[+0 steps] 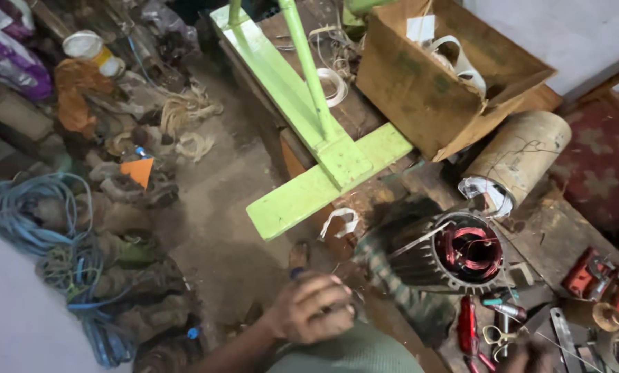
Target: The person works on an electrical motor stator, using pliers and a wooden stick to adjust and arrange copper windings. They repeatedly insert the stick into the stator slots and use pliers to pull and position wires.
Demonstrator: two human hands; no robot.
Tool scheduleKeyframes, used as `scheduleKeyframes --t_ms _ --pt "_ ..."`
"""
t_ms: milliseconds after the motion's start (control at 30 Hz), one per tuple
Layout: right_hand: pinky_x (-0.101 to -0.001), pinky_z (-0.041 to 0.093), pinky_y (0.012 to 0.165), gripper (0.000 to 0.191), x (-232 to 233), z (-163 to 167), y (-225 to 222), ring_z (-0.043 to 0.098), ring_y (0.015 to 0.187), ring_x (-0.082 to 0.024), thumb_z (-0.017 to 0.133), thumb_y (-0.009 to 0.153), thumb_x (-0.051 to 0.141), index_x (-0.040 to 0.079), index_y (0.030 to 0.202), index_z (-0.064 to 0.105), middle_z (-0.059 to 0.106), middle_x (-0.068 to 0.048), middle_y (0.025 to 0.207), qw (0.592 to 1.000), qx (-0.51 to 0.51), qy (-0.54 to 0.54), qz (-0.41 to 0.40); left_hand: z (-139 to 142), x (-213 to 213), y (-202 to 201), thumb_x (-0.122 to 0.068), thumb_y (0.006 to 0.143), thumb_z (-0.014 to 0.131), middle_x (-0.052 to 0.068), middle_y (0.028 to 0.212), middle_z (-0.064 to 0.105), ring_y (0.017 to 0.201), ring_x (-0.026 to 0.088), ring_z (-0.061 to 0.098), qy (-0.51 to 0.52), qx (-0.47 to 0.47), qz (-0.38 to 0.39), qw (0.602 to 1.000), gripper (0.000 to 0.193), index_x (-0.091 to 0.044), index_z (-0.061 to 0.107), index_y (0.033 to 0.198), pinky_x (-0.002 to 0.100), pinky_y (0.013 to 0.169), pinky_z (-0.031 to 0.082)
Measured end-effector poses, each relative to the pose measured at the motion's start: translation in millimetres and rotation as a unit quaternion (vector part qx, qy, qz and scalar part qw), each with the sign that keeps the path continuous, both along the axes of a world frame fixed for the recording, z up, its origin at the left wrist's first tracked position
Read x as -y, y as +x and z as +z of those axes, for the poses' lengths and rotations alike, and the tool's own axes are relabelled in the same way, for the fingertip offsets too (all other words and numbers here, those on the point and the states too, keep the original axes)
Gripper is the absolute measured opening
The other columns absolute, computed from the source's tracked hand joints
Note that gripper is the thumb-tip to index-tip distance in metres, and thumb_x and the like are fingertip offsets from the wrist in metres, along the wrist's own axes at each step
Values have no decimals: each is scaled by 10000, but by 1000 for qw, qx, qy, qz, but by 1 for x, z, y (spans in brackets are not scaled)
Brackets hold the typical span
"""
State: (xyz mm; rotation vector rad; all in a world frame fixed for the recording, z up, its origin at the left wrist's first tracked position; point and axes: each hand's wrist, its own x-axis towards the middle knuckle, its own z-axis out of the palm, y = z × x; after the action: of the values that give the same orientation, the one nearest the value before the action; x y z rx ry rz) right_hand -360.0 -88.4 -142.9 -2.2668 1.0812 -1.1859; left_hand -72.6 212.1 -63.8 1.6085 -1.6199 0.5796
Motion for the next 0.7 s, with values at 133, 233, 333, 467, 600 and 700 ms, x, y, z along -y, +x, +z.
scheduleKeyframes --t_ms 133,233,333,467,600,700 --pt "-324 445 1039 286 20 16 17 557 1150 -180 563 1188 102 -73 1415 561 612 -134 1218 968 174 180 -33 -24 48 -26 -289 1045 731 171 1221 673 1078 345 698 76 -288 -13 954 305 -83 628 1245 474 951 582" --pt "-317 419 1080 339 26 40 41 545 1229 -186 517 1182 114 -67 1469 516 594 -128 1337 977 124 171 36 -34 97 -44 -481 1006 626 345 1448 459 1315 492 516 197 -428 4 882 825 45 303 1553 560 1096 445" --pt "-301 452 1040 328 29 55 69 597 1170 -187 536 1171 96 23 1478 625 648 -128 1288 983 4 185 1 -35 129 -54 -566 992 627 487 1617 127 1503 611 223 229 -341 -35 911 1125 144 6 1604 602 1215 267" --pt "-250 489 942 323 29 61 94 623 1072 -112 533 1084 119 63 1392 611 679 -59 1217 953 148 261 51 -35 155 -52 -634 958 591 525 1607 -3 1502 655 119 219 -360 -56 905 1240 177 -118 1572 606 1238 199" --pt "-283 514 735 273 34 69 98 608 816 -115 558 1066 156 129 1316 664 707 -66 976 963 21 264 -38 -30 180 -47 -647 993 566 508 1603 30 1527 644 135 179 -352 -28 918 1215 195 -98 1566 591 1272 202" --pt "-327 541 696 253 35 75 104 672 755 -174 566 1069 180 158 1293 684 750 -111 928 969 -24 221 -110 -21 198 -29 -636 996 563 464 1659 53 1559 601 152 198 -380 -47 902 1184 176 -66 1585 564 1281 204"
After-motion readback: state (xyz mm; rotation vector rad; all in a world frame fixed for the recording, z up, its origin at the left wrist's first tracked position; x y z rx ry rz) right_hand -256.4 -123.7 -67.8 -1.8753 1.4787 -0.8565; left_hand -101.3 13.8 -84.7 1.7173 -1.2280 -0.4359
